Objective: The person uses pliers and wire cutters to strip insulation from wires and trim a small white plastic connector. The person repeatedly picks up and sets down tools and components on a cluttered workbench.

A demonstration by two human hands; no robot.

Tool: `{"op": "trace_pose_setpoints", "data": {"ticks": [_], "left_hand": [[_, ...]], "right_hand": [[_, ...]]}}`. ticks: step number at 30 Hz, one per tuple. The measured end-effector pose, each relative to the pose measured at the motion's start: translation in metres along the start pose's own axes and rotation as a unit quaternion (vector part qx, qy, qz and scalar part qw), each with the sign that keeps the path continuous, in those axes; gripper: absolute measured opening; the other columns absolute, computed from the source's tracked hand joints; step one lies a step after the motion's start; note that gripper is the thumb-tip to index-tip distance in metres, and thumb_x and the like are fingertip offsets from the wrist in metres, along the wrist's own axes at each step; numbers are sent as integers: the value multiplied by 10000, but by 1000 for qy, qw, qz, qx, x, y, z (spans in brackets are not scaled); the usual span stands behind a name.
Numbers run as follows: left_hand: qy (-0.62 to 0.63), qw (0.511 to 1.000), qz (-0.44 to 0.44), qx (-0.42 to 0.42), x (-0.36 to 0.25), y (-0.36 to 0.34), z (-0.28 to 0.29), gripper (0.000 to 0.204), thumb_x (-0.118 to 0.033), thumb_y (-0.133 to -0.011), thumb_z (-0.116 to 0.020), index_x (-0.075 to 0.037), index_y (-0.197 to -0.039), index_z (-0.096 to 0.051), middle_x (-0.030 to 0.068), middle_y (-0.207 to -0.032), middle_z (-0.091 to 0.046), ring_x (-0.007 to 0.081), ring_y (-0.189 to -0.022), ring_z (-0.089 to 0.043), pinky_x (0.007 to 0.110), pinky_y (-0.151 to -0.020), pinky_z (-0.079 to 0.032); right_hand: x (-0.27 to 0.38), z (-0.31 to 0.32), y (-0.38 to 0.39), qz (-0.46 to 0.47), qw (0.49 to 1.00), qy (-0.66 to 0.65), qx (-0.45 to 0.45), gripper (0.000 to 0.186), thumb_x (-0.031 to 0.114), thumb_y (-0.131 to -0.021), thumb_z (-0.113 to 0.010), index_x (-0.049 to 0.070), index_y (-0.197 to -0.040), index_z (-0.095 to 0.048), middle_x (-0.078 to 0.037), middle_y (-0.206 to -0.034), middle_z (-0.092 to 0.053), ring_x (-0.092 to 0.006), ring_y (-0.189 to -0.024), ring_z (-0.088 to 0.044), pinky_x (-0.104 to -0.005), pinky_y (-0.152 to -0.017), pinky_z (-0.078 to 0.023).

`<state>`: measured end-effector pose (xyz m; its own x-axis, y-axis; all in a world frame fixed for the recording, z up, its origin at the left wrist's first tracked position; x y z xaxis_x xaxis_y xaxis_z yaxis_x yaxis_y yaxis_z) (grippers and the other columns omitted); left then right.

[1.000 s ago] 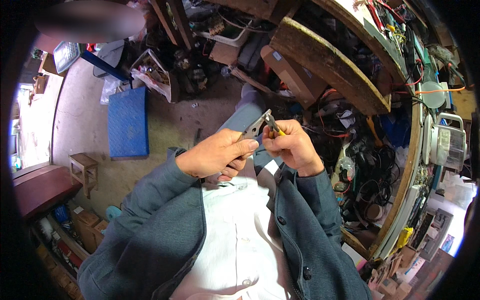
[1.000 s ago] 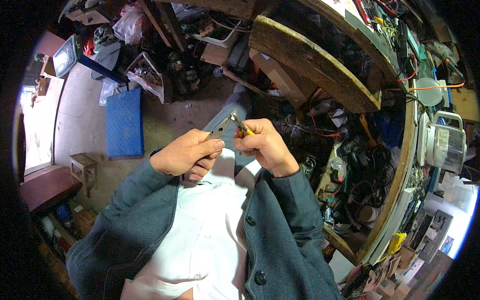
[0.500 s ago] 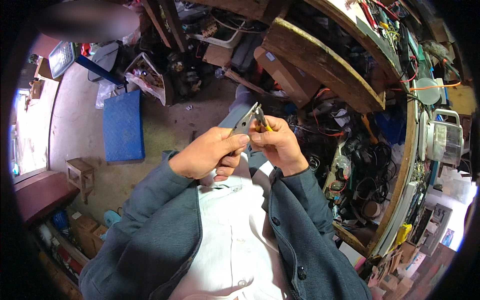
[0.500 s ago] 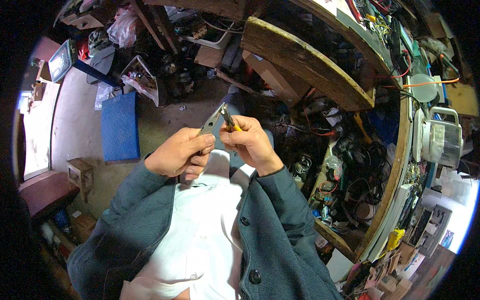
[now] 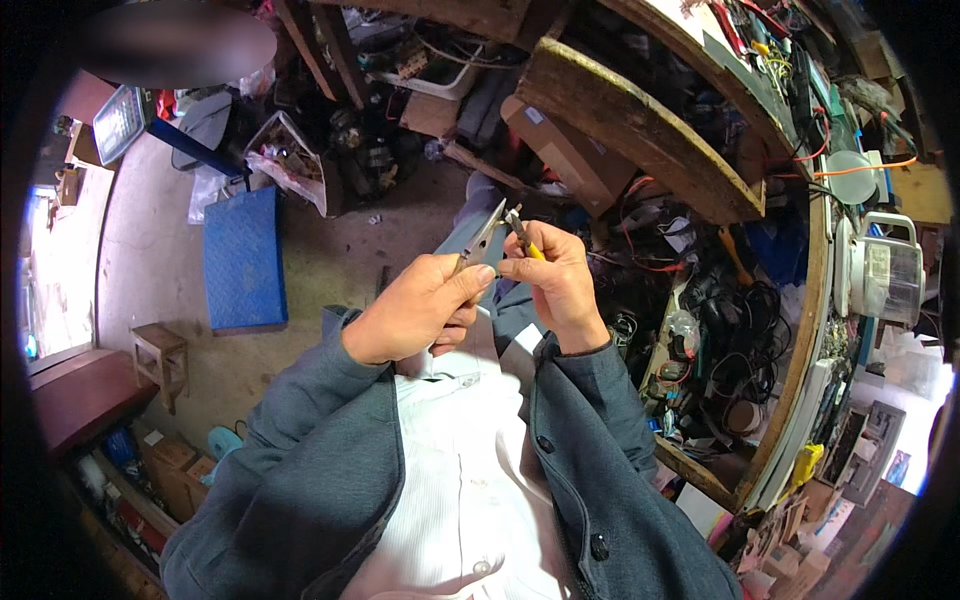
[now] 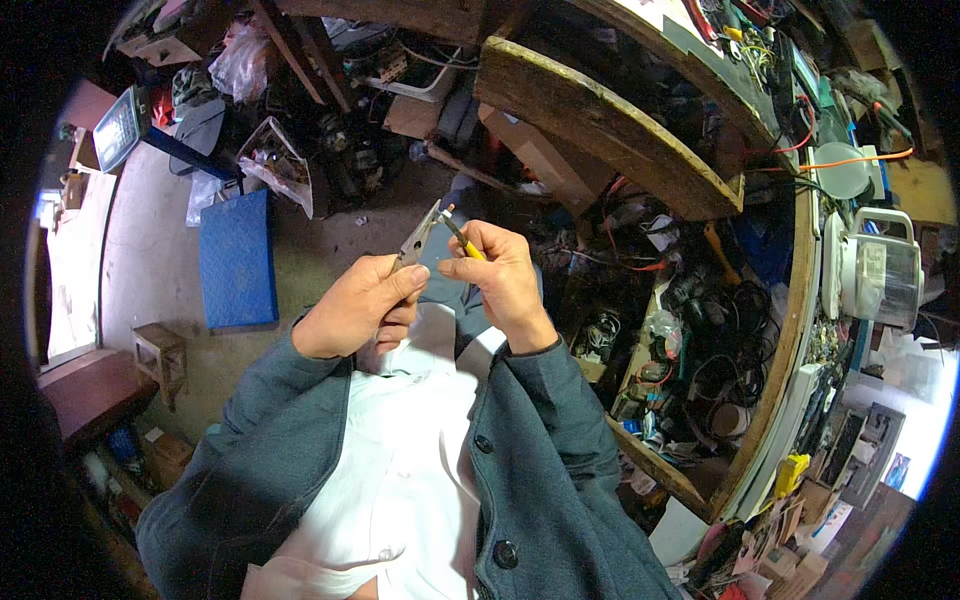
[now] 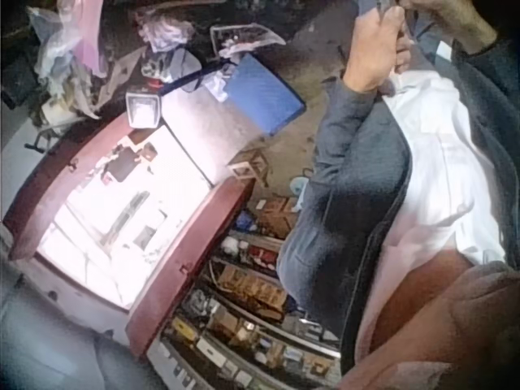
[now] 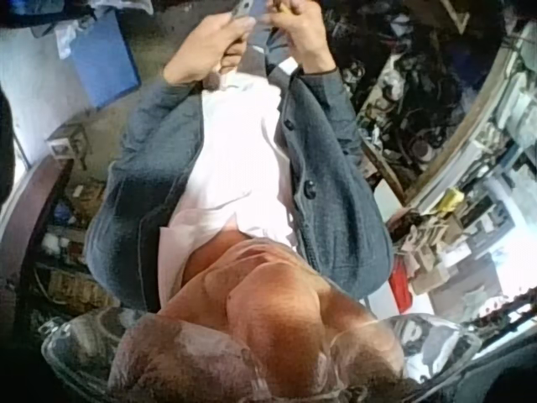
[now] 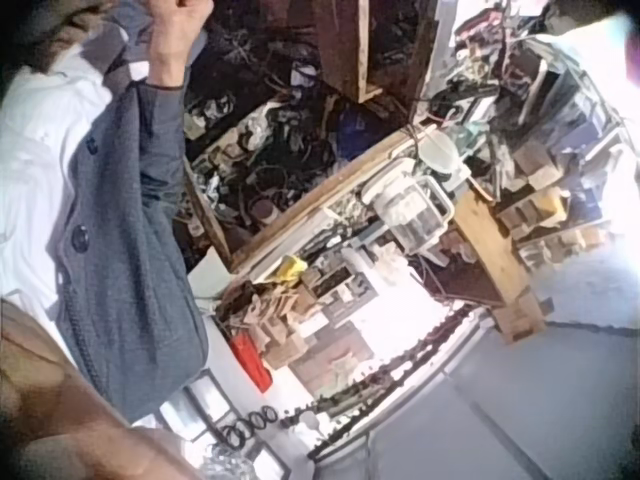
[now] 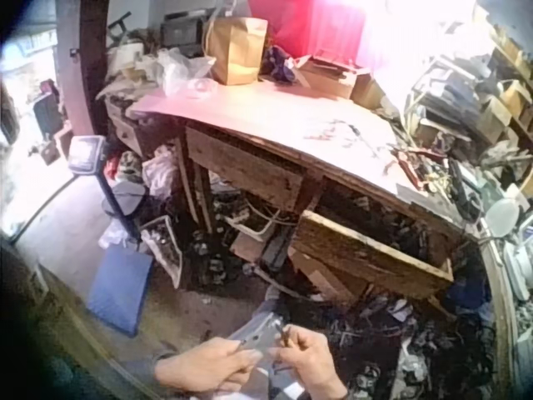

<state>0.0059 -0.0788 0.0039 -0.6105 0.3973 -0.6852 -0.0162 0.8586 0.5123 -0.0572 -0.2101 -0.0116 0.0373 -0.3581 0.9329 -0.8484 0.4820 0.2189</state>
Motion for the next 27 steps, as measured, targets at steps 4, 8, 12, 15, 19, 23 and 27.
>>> {"op": "trace_pose_setpoints", "data": {"ticks": [4,8,12,15,19,23,27], "left_hand": [[-132,984,-94,-70,-7,-2,13,289,-283,-1076,-527,-50,-911,-483,6,-617,-446,117,-491,-457,308,-441,-400],[-427,850,-226,-209,-34,7,21,262,-243,-1041,-576,-14,-944,-494,134,-653,-582,303,-536,-599,426,-491,-458],[-531,744,-271,-301,-48,20,20,192,-186,-1007,-609,-22,-939,-535,231,-738,-602,460,-679,-602,482,-542,-443],[-551,705,-307,-325,-55,27,19,181,-170,-989,-626,-26,-934,-533,208,-757,-619,446,-686,-621,499,-554,-452],[-570,690,-311,-321,-55,29,21,167,-135,-943,-656,-31,-938,-525,191,-797,-634,430,-710,-632,494,-579,-471],[-582,685,-327,-291,-50,27,16,172,-109,-905,-671,-36,-943,-520,178,-798,-635,415,-722,-639,486,-595,-481],[-614,668,-318,-274,-50,26,14,206,-143,-902,-691,-36,-952,-522,144,-825,-656,359,-746,-672,453,-601,-520]], "right_hand": [[9,2,-2,35,995,94,25,293,-19,-762,-749,33,-715,-465,3,-817,-488,-86,-744,-453,-249,-668,-385],[14,6,5,29,981,189,0,236,75,-820,-730,0,-778,-511,-20,-836,-471,-105,-737,-445,-268,-662,-382],[6,3,11,11,975,222,4,239,120,-845,-721,5,-788,-520,-29,-819,-463,-117,-713,-441,-284,-644,-375],[6,4,12,6,975,223,2,223,139,-873,-702,12,-788,-539,-25,-777,-483,-114,-698,-465,-281,-632,-384],[11,9,7,-13,998,59,-37,125,132,-950,-648,16,-904,-637,-53,-850,-677,-104,-727,-594,-249,-685,-459],[31,4,-5,6,997,-17,-72,132,128,-950,-696,12,-908,-649,-82,-861,-703,-103,-695,-607,-241,-619,-466],[34,-1,-13,7,999,-20,-43,132,49,-874,-758,7,-923,-642,-89,-831,-690,-121,-679,-606,-259,-603,-479]]}}
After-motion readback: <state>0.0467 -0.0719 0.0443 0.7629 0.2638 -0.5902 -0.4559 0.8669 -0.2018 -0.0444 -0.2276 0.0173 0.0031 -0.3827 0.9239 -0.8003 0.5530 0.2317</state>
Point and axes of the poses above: each hand's wrist, its own y-axis away from the middle knuckle, its own z-axis out of the back of the hand, x = y × z, the point moved 8 cm from there along -y, towards the middle knuckle
